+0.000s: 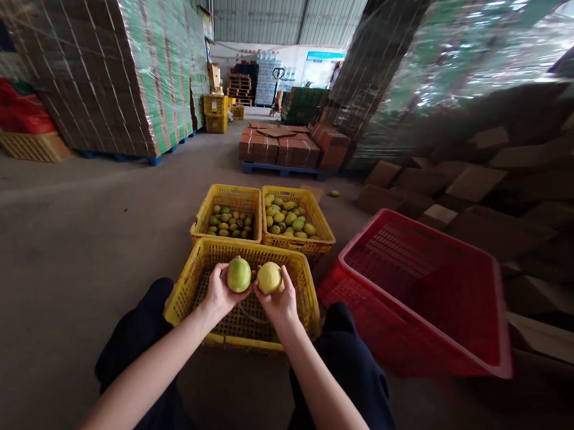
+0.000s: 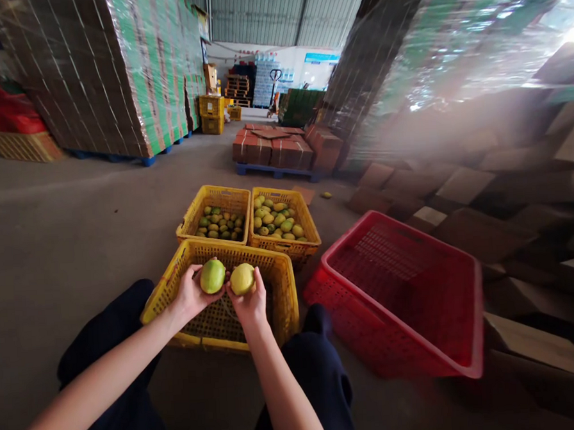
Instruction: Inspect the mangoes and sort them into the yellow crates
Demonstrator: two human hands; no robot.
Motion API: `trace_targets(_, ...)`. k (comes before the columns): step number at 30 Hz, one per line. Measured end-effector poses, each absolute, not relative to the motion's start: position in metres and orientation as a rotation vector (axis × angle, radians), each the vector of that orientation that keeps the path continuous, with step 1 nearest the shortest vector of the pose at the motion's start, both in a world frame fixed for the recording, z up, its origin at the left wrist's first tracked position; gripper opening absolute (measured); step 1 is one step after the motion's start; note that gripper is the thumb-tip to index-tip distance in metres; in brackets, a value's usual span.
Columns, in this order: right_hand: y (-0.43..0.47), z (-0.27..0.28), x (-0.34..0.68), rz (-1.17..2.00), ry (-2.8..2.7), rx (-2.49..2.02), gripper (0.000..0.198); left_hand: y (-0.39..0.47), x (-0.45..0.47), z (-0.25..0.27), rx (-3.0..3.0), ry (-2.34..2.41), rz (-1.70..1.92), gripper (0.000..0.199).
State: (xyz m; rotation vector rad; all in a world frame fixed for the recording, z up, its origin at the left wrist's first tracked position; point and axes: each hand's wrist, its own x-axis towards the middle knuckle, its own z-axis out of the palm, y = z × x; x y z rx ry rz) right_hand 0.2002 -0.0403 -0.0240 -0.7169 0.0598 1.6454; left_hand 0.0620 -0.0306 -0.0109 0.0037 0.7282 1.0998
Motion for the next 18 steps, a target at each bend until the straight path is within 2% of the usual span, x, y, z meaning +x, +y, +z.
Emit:
trace_targets(3, -0.044, -0.020, 0.200, 1.637, -0.015, -0.711, 0.026, -0.030, 0.060, -0.013, 0.113, 0.639, 1.089, 0.033)
trace_targets(9, -0.051, -0.010, 0.202, 1.652, -0.302, -0.609, 0.037, -0.030, 0.058, -0.012, 0.203, 0.645, 1.001, 0.025)
trace_targets(14, -0.050, -0.016, 0.205, 1.667, -0.253, -0.667, 0.030, -0.027, 0.050, -0.001, 0.145, 0.636, 0.986, 0.029)
trace_targets(18, -0.065, -0.055, 0.203, 1.765, -0.040, -1.073, 0.023, -0.020, 0.035, -0.011, -0.016, 0.816, 0.962, 0.034)
